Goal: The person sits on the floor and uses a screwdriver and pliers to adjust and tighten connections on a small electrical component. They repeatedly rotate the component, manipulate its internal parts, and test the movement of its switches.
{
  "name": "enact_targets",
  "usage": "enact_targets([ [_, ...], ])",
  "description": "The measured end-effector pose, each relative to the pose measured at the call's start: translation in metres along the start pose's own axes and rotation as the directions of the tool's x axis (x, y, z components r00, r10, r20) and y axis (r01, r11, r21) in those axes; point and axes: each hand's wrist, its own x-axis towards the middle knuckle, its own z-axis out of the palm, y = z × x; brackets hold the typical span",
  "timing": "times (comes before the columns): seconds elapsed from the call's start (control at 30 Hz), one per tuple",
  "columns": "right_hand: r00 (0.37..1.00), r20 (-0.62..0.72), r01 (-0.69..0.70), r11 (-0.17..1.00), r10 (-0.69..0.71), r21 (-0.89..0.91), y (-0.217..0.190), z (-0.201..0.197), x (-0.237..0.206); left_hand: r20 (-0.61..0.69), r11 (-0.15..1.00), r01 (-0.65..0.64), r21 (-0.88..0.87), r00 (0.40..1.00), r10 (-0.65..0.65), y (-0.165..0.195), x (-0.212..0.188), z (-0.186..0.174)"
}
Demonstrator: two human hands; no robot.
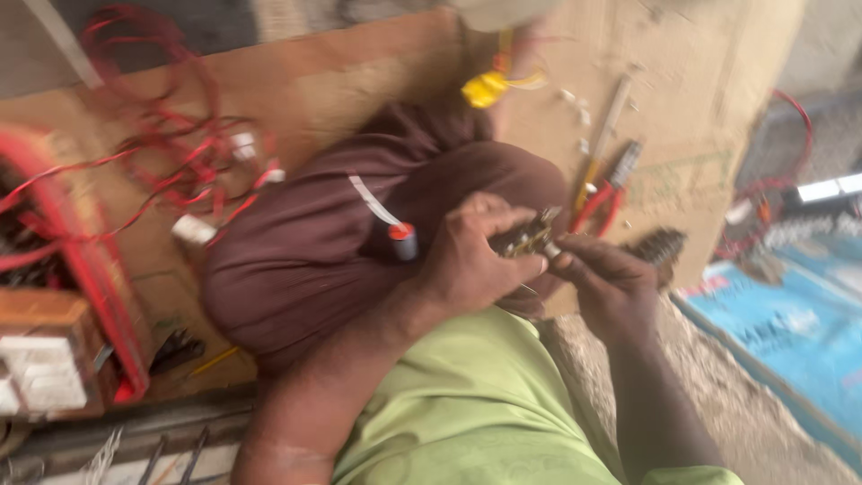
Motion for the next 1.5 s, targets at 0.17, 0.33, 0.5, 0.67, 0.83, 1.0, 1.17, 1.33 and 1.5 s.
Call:
enact_targets([
  [0.17,0.969,0.193,0.218,0.899,-0.153,-0.379,-0.08,0.114,0.061,-0.19,0.977,0.158,-0.143,0.964,-0.184,-0.011,0.021,-0.093],
  [0.33,0.966,0.26,0.019,0.996,0.005,-0.09,-0.141,0.265,0.097,-0.367,0.984,0.152,-0.098,0.913,-0.177,-0.031,0.056,-0.187],
  [0.5,0.968,0.193,0.249,0.72,-0.161,-0.648,-0.165,0.353,0.112,-0.482,0.947,0.099,0.305,0.874,0.064,-0.052,0.083,-0.229],
  [0.67,0.995,0.085,0.093,0.701,-0.046,-0.707,-0.145,0.381,0.14,-0.49,0.961,0.228,0.159,0.863,-0.123,-0.091,0.085,-0.232],
  [0.83,0.995,0.08,0.016,0.713,0.056,-0.701,-0.13,0.376,0.164,-0.426,0.962,0.274,0.007,0.871,-0.245,-0.116,0.088,-0.232],
  [1.0,0.998,0.027,-0.012,0.639,0.05,-0.769,-0.112,0.366,0.178,-0.388,0.931,0.364,-0.024,0.855,-0.344,-0.132,0.095,-0.224],
  [1.17,0.996,0.021,-0.051,0.734,0.089,-0.677,-0.098,0.358,0.186,-0.383,0.908,0.416,0.052,0.848,-0.366,-0.143,0.095,-0.218],
  [1.33,0.995,0.033,-0.048,0.731,0.096,-0.681,-0.095,0.351,0.189,-0.445,0.923,0.381,0.058,0.837,-0.318,-0.142,0.098,-0.212],
  [1.5,0.988,0.037,-0.091,0.763,0.149,-0.64,-0.099,0.347,0.195,-0.481,0.925,0.369,0.096,0.831,-0.281,-0.145,0.104,-0.203],
])
